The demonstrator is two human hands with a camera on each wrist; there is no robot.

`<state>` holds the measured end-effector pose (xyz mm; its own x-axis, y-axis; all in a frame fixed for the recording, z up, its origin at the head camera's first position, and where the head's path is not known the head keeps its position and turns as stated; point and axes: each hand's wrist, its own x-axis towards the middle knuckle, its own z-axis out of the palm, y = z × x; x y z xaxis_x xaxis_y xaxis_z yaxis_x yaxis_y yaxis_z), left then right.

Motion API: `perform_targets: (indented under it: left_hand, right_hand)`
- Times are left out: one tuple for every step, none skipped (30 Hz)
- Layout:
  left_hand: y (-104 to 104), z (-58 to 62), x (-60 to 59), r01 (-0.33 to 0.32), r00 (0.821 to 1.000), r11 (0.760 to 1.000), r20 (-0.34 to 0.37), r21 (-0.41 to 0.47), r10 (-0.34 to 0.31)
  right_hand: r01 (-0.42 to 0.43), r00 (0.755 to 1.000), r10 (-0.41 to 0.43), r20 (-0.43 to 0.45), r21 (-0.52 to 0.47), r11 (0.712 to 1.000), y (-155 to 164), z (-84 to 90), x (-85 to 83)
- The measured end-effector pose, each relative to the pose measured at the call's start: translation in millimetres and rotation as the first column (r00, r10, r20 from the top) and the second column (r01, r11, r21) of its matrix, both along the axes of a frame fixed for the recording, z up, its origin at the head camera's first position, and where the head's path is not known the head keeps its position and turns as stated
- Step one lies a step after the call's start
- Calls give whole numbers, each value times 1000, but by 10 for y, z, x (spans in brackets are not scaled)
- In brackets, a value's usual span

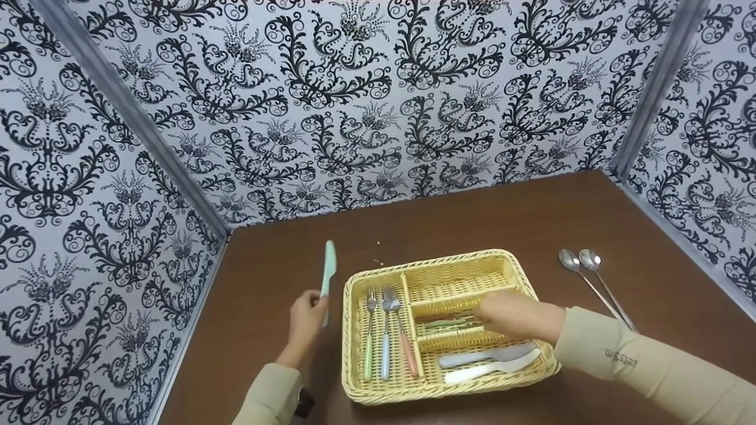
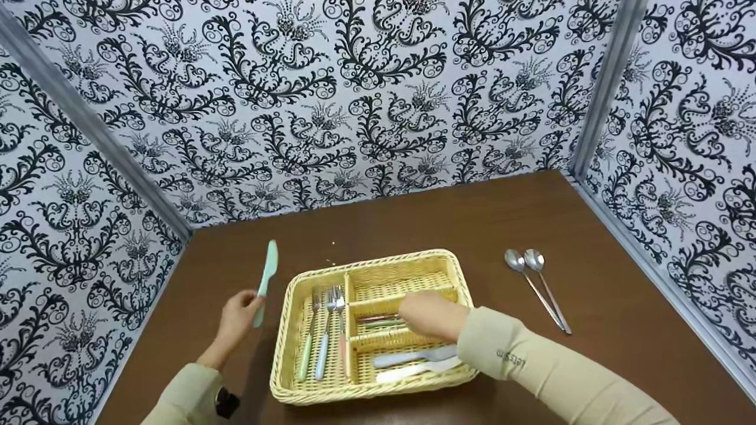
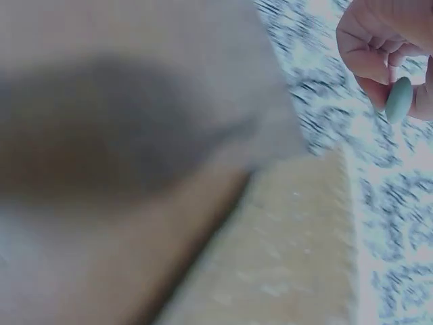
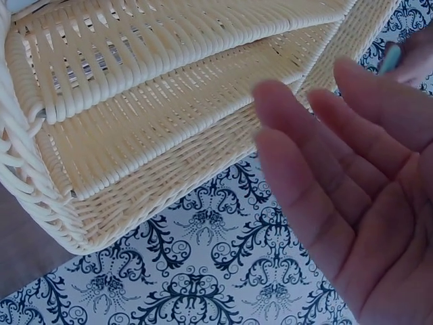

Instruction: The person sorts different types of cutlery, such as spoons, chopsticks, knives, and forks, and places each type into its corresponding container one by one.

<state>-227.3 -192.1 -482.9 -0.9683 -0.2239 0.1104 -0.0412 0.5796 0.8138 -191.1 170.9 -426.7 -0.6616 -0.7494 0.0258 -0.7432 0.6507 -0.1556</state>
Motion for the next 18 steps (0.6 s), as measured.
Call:
perform_targets:
  left_hand:
    - [65,48,2,5,1000,1000,-20,14,-4]
    - [132,95,6,12,999,1000,-37,28,-11]
    - [202,137,19,28,998,999,-55,42,-25]
    - [269,175,34,54,996,997,-76,50,-50]
    - [337,207,52,85,992,995,-94,53,-79]
    - [402,235,76,121,988,992,-104,43,-116]
    - [467,261,102,166,980,985,-114,40,-160]
    - [532,283,129,217,970,975,-121,40,-210]
    - [597,306,161,272,956,961,-124,50,-265]
    - [661,325,192,321,942,946,-121,50,-313]
    - [726,351,229,363,928,930,-107,51,-357]
    - [788,377,266,404,912,913,-101,48,-398]
    - [849,400,305,439,896,897,-95,45,-433]
    - [911,426,345,462,885,887,-83,26,-459]
    - [969,447,384,484,873,875,-69,16,-482]
    - [1022,463,418,500,865,866,-54,-10,-500]
    - [1073,479,449,517,854,856,-45,-29,-518]
    - [1119,489,473,533,844,845,-40,-45,-535]
  right_hand:
    - [-1,1000,0,-17,-20,1000,-7,2,0]
    - [-5,999,3,-43,-43,999,-17,3,3]
    - [-8,998,4,-69,-63,998,-28,5,3]
    - [-15,994,7,-107,-79,997,-41,5,3]
    - [-30,988,15,-151,-98,995,-53,8,3]
    - [-51,981,27,-193,-120,992,-68,8,3]
    - [-75,970,39,-241,-145,987,-84,6,2]
    - [-105,953,50,-299,-170,980,-104,5,1]
    - [-130,932,56,-358,-186,974,-124,6,-2]
    - [-159,907,61,-417,-204,966,-146,7,-3]
    - [-185,881,60,-469,-225,957,-169,8,-3]
    - [-205,856,55,-514,-240,949,-192,7,-4]
    - [-214,838,47,-543,-248,945,-216,15,2]
    - [-222,824,41,-566,-255,941,-240,23,11]
    - [-227,811,34,-584,-261,938,-260,30,21]
    - [-230,805,28,-592,-269,935,-281,36,30]
    - [-233,801,23,-599,-275,933,-299,42,41]
    - [-234,795,21,-606,-275,932,-317,45,51]
